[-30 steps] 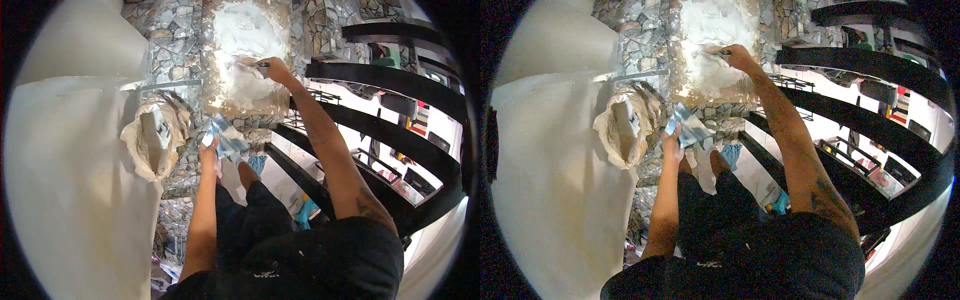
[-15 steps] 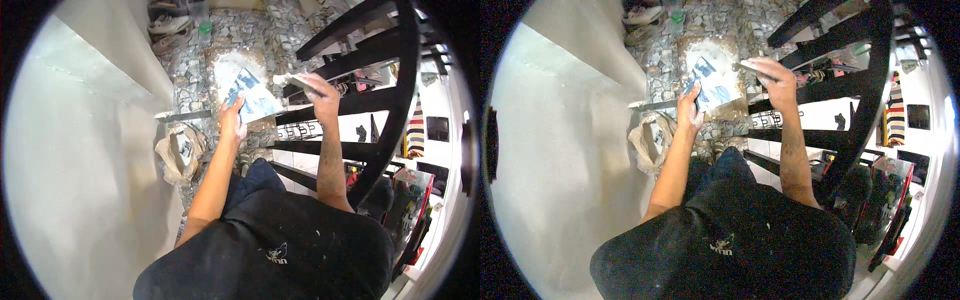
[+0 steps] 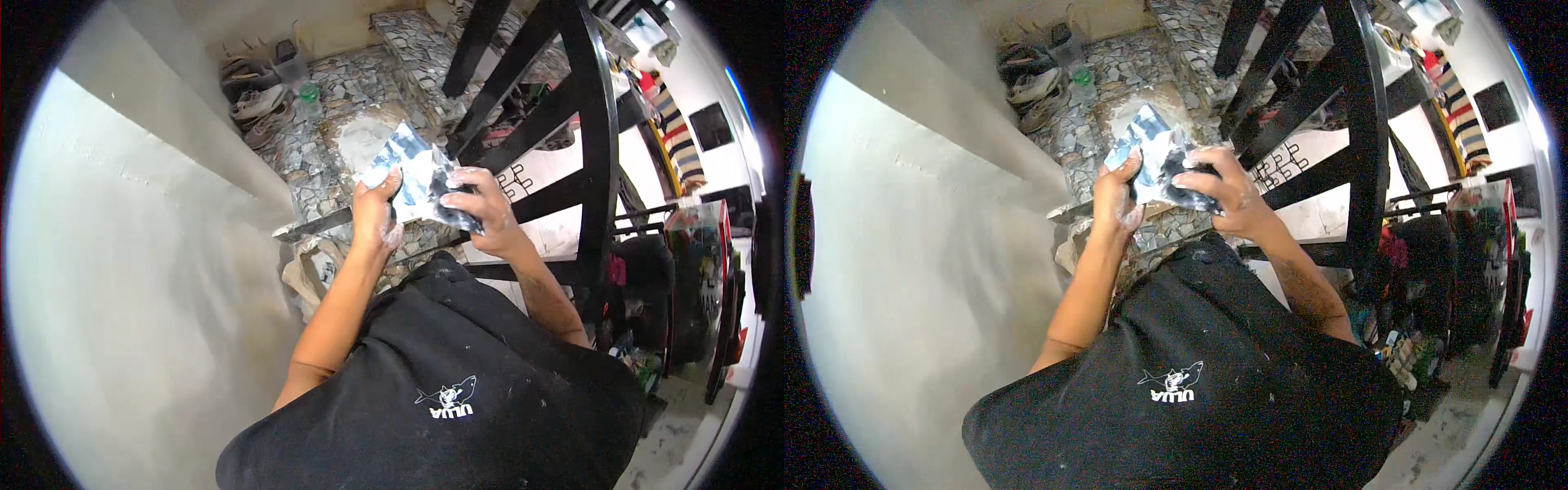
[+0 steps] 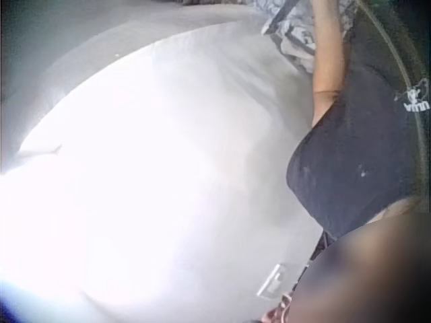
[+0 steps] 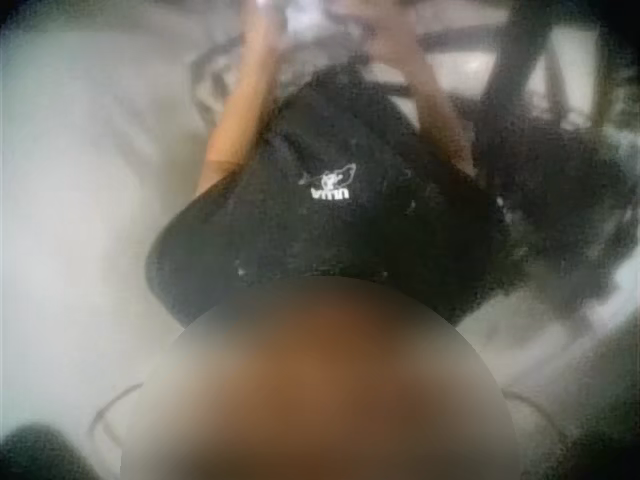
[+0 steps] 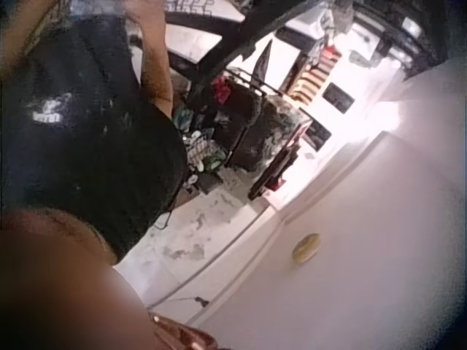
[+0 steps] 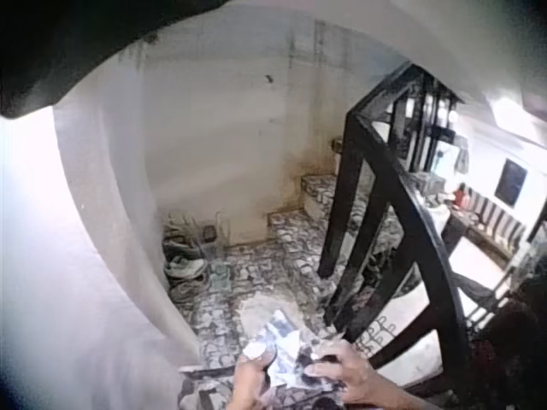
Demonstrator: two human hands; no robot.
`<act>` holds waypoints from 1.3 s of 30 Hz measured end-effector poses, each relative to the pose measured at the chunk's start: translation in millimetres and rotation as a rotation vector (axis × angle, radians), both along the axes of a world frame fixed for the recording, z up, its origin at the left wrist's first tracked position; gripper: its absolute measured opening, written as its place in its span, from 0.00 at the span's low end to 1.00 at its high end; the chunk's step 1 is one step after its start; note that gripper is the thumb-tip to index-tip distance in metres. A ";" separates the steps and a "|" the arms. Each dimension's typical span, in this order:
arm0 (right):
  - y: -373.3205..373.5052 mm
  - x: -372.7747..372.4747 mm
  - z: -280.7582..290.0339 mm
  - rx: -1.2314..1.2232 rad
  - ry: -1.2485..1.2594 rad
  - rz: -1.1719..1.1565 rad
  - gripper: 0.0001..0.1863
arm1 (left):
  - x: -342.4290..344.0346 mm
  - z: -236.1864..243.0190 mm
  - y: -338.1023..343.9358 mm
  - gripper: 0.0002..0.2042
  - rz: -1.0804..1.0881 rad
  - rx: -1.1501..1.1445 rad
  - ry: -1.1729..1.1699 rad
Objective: Applying and smoothing wall putty or joint compound on a damaged wall surface using putty knives.
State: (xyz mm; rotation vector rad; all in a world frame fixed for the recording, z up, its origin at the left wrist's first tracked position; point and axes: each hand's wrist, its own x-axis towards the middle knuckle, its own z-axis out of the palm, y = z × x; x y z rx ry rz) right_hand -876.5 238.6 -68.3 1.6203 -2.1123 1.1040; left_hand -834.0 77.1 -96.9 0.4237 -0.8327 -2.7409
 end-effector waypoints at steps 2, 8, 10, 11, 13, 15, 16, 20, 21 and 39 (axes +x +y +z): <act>5.9 1.0 -1.4 0.084 0.072 -0.026 0.26 | 0.0 0.4 0.0 0.08 -0.032 -0.022 -0.002; 12.2 -19.6 -22.5 -0.029 0.053 -0.135 0.27 | 11.6 12.7 -1.5 0.09 -0.104 -0.021 0.023; 18.2 -32.0 -27.0 0.093 0.121 -0.227 0.23 | 20.9 27.5 -1.9 0.09 -0.149 0.019 0.067; 23.5 -44.5 -34.7 0.090 0.123 -0.235 0.23 | 23.7 34.0 -2.5 0.09 -0.156 0.015 0.070; 33.6 -67.0 -51.5 -0.081 -0.189 -0.306 0.21 | 27.6 41.5 -3.7 0.10 -0.192 -0.038 0.141; 44.1 -77.9 -55.1 -0.278 -0.581 -0.442 0.17 | 23.4 32.5 -9.8 0.11 -0.161 -0.062 0.128; 38.3 -78.4 -41.9 -0.510 -0.851 -0.263 0.17 | 19.8 18.0 -18.3 0.11 -0.203 -0.081 0.065; 5.2 -75.8 4.7 -0.638 -1.346 0.233 0.17 | 13.6 -22.5 -32.3 0.11 -0.262 -0.078 -0.092; 3.0 -81.6 -4.5 -0.564 -1.413 0.268 0.15 | 13.1 -23.8 -30.3 0.11 -0.320 -0.052 -0.099; 17.2 -73.8 -47.2 0.247 -0.547 -0.056 0.12 | 33.0 -12.4 -41.3 0.12 -0.249 0.063 0.061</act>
